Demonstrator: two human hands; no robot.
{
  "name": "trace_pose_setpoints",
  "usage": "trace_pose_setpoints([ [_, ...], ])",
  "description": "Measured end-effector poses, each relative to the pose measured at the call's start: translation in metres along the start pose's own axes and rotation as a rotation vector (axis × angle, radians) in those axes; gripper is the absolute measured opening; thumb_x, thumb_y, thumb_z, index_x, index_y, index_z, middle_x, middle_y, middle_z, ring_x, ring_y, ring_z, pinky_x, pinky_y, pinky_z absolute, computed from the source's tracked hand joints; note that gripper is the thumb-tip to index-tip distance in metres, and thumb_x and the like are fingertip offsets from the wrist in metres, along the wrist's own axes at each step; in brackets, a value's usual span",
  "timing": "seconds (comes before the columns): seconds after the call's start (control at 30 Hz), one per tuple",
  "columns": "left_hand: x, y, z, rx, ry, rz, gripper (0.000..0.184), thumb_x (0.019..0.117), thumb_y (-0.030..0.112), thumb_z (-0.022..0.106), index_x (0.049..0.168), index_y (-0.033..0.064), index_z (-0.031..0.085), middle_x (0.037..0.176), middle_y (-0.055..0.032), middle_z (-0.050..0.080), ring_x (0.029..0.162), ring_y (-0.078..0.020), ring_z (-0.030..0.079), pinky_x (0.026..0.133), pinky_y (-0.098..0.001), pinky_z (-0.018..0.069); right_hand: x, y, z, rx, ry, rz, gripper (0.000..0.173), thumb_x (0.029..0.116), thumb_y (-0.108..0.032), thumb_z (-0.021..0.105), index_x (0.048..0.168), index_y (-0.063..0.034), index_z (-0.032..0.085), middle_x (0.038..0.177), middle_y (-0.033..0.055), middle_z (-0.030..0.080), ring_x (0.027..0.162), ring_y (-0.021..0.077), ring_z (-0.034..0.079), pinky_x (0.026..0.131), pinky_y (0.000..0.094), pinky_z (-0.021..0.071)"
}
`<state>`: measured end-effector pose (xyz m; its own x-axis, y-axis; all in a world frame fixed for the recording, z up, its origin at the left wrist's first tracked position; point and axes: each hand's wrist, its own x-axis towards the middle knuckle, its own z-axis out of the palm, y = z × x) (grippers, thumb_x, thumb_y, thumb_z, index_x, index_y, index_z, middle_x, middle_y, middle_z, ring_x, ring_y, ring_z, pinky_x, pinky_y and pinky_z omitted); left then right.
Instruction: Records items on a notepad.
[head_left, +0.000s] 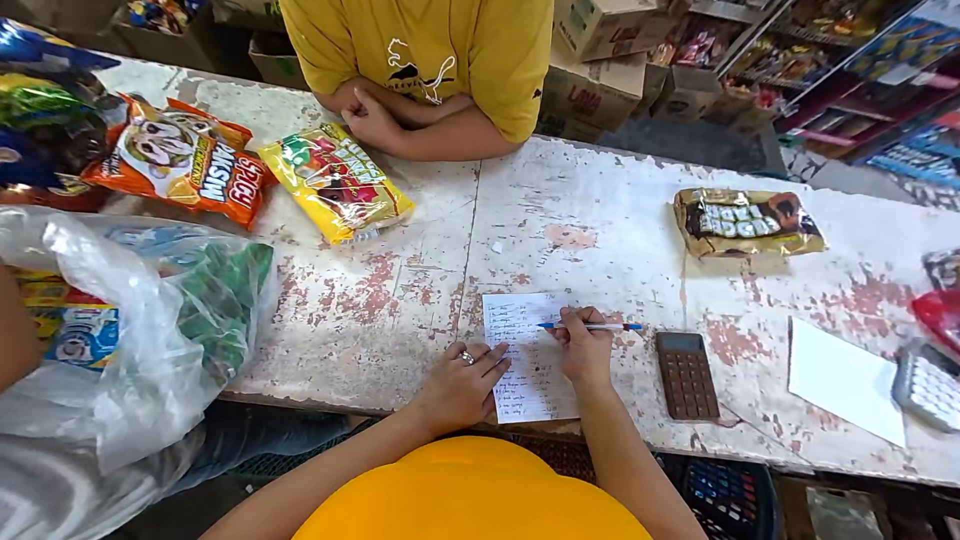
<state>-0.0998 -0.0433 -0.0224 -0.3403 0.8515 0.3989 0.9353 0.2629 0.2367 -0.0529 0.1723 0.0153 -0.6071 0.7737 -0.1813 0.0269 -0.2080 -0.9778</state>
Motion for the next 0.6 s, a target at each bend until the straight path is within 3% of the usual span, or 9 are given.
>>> trace_pose_setpoints([
  [0.3,-0.0001,-0.0004,0.0012,-0.022,0.014,-0.004,0.039,0.0932,0.026,0.053,0.125,0.0155,0.072,0.138,-0.0027,0.066,0.117,-0.0231,0.066,0.09,-0.0468,0.0481,0.0037,-0.0059,-0.0011,0.052,0.008,0.094,0.028,0.1001,0.002,0.058,0.076,-0.0089,0.05,0.058,0.0002,0.056,0.05,0.0119,0.058,0.062,0.0332,0.0603],
  [0.43,0.0,-0.0005,-0.0008,-0.066,-0.004,-0.008,0.038,0.0938,0.026,0.055,0.126,0.0129,0.071,0.138,-0.0052,0.066,0.118,-0.026,0.066,0.091,-0.0506,0.0498,0.0028,-0.0067,-0.0002,0.058,0.001,0.108,0.024,0.1001,0.002,0.057,0.079,-0.0084,0.051,0.063,0.0006,0.059,0.053,0.0122,0.06,0.063,0.0325,0.0608],
  [0.6,-0.0011,-0.0016,0.0003,-0.056,0.022,0.011,0.036,0.0943,0.026,0.055,0.123,0.0137,0.073,0.136,-0.0039,0.068,0.117,-0.0239,0.066,0.092,-0.048,0.049,0.0025,-0.0065,0.0008,0.027,0.01,0.096,0.026,0.0991,0.002,0.06,0.077,-0.0084,0.051,0.062,0.0008,0.059,0.052,0.0116,0.06,0.061,0.0306,0.0598],
])
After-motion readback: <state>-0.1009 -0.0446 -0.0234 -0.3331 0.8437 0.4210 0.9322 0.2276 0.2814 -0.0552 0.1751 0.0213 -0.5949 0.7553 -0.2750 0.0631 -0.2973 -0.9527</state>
